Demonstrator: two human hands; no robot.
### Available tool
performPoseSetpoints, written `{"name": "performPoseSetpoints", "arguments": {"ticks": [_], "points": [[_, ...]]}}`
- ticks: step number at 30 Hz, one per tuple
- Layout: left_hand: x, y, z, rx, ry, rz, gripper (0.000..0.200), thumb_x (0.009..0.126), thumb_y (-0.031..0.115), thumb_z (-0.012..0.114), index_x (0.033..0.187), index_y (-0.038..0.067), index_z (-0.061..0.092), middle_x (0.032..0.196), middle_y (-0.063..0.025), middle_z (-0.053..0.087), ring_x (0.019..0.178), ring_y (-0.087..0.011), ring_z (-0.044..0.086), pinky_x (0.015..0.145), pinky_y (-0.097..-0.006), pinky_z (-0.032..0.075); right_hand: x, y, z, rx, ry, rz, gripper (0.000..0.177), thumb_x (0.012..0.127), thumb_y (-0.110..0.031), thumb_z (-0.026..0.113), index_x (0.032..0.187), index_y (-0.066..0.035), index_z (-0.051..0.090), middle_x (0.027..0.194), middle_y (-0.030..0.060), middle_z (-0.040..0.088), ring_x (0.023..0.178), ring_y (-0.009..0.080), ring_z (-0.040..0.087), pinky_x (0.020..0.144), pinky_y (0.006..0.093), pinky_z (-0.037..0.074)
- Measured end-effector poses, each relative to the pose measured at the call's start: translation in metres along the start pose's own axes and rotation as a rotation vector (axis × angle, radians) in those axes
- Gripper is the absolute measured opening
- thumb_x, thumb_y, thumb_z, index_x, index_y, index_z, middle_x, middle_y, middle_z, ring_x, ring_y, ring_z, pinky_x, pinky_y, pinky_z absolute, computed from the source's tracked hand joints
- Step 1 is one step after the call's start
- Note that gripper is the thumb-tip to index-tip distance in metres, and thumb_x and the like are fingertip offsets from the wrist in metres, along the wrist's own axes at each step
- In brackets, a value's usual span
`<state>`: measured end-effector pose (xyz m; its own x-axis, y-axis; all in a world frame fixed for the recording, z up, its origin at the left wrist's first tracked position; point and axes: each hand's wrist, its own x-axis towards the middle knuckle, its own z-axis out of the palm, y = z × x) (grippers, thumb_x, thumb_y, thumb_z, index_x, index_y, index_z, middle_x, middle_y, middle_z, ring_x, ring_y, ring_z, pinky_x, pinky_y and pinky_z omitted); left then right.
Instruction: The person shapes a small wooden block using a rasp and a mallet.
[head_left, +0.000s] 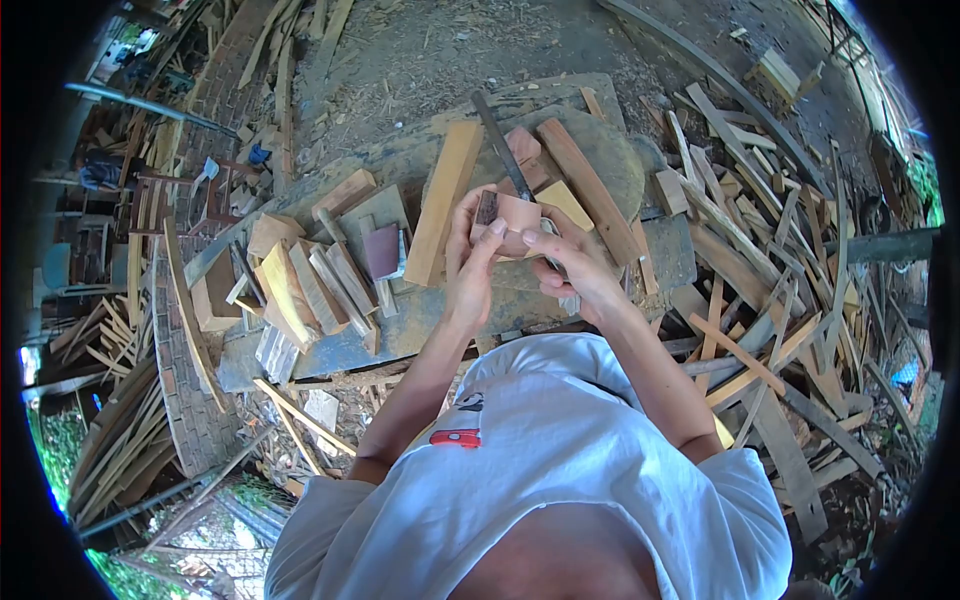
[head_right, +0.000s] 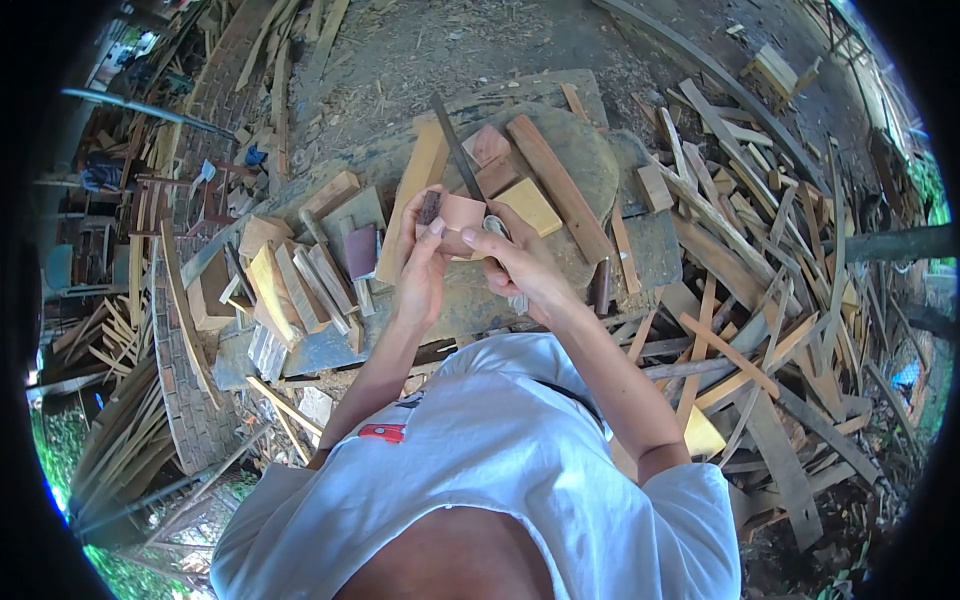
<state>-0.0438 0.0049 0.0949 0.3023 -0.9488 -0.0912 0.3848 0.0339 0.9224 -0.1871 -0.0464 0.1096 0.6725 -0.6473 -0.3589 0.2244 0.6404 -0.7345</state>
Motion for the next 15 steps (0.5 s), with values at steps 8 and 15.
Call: {"name": "performPoseSetpoints", "arguments": {"ticks": [8,15], "points": [[0.005,0.006,-0.002,0.091,-0.021,0.177,0.042,0.083,0.016,0.050,0.123,0.004,0.049,0.118,-0.0084,0.051,0.110,-0.0172,0.050,0.091,-0.0325,0.042,-0.008,-0.005,0.012,-0.034,-0.007,-0.001,0.057,0.083,-0.024,0.065,0.129,-0.009,0.036,0.058,-0.0061,0.038,0.043,0.0017,0.030,0.039,0.0181,0.020],[0.014,0.015,-0.009,0.178,-0.080,0.167,0.041,0.077,0.018,0.043,0.107,-0.002,0.063,0.104,-0.0113,0.062,0.100,-0.0192,0.057,0.091,-0.0312,0.042,-0.011,-0.009,0.013,-0.171,-0.104,-0.004,0.069,0.082,-0.033,0.070,0.135,-0.008,0.032,0.063,-0.0055,0.043,0.043,0.0020,0.034,0.039,0.0196,0.023]]}}
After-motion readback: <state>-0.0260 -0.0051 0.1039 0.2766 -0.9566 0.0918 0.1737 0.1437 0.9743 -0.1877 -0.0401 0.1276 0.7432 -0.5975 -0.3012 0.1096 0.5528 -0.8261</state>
